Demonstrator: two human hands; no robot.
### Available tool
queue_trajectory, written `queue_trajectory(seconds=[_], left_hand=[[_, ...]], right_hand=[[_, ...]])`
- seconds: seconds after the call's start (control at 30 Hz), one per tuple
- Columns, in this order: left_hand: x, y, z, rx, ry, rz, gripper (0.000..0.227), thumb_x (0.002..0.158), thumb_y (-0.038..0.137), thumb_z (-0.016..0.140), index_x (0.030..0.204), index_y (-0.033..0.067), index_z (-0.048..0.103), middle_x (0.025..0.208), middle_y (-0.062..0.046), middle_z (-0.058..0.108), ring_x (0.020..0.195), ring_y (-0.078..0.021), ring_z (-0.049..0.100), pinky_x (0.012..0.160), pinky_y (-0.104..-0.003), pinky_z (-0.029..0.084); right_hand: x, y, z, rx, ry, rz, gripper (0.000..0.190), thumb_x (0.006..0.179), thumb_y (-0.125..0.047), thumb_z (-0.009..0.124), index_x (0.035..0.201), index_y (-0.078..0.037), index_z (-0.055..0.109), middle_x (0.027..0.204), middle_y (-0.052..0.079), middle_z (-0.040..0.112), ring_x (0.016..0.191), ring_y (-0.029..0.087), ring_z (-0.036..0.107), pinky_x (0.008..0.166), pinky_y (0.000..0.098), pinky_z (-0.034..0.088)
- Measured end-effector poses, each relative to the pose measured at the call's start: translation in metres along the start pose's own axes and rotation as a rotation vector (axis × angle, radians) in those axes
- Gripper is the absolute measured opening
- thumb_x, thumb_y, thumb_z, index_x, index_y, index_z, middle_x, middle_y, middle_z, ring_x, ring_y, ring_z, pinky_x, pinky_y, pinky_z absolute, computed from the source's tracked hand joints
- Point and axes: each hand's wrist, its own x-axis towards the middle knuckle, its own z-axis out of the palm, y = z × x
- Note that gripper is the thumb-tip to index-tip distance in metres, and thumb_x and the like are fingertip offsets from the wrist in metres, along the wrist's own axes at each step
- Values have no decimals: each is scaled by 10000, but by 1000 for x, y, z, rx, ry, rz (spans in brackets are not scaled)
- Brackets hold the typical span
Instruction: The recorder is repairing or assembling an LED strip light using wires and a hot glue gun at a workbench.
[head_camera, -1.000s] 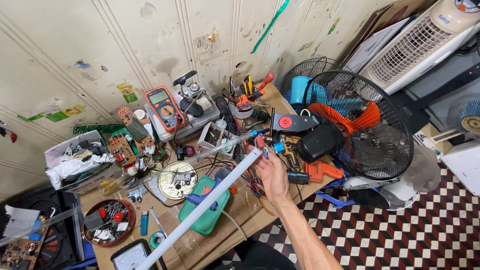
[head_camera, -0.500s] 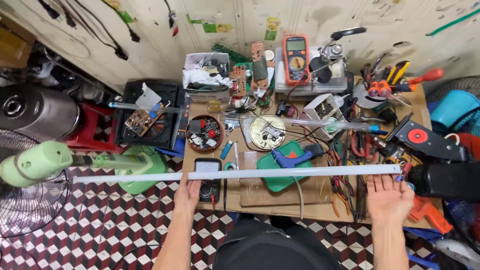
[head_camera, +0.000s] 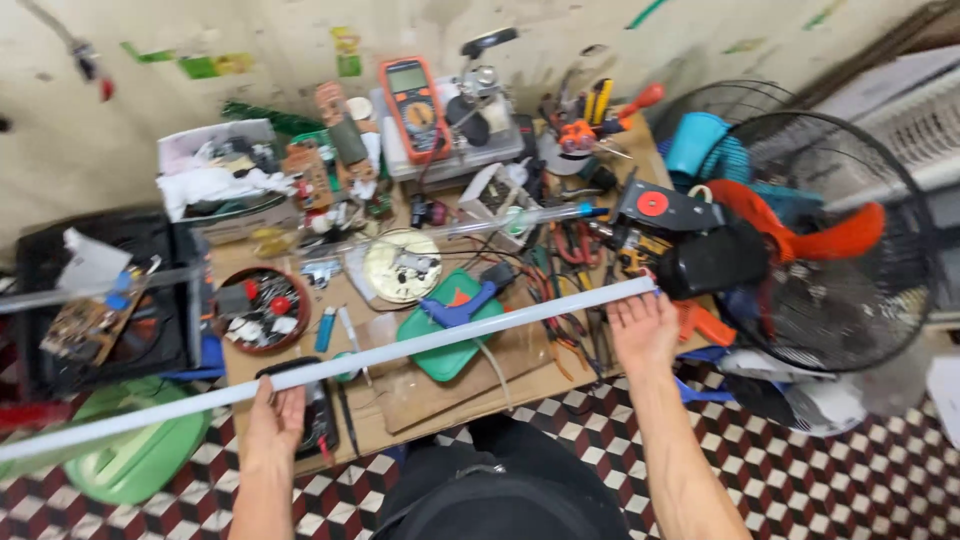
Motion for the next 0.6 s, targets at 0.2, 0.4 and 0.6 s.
queue_trajectory(seconds=[0.2,0.4,0.6], left_hand=[[10,-13,12,50,-37,7,262,1061,263,680,1224,62,634,1211,-88,711,1160,-241,709,985,-396,561],[19,-21,23,142,-29,-26,347,1085,378,550,1278,95,602,1306,-132,678,1226,-270,664,1033,-447,564],[2,-28,44,191,9,-38,376,1068,423,564,1291,123,605,1286,-109,657,1219,-257,662,1023,-435,573]], right_hand=[[0,4,-10,43,82,32,489,973,-291,460,1404,-65,511,1382,135,598,1263,277,554,1124,447,415],[20,22,-25,0,69,84,414,928,-139,517,1336,-75,516,1284,140,579,1238,287,564,1142,470,428],[4,31,3,-15,-44,140,341,913,-111,553,1247,-45,548,1283,125,618,1245,262,570,1132,448,428]])
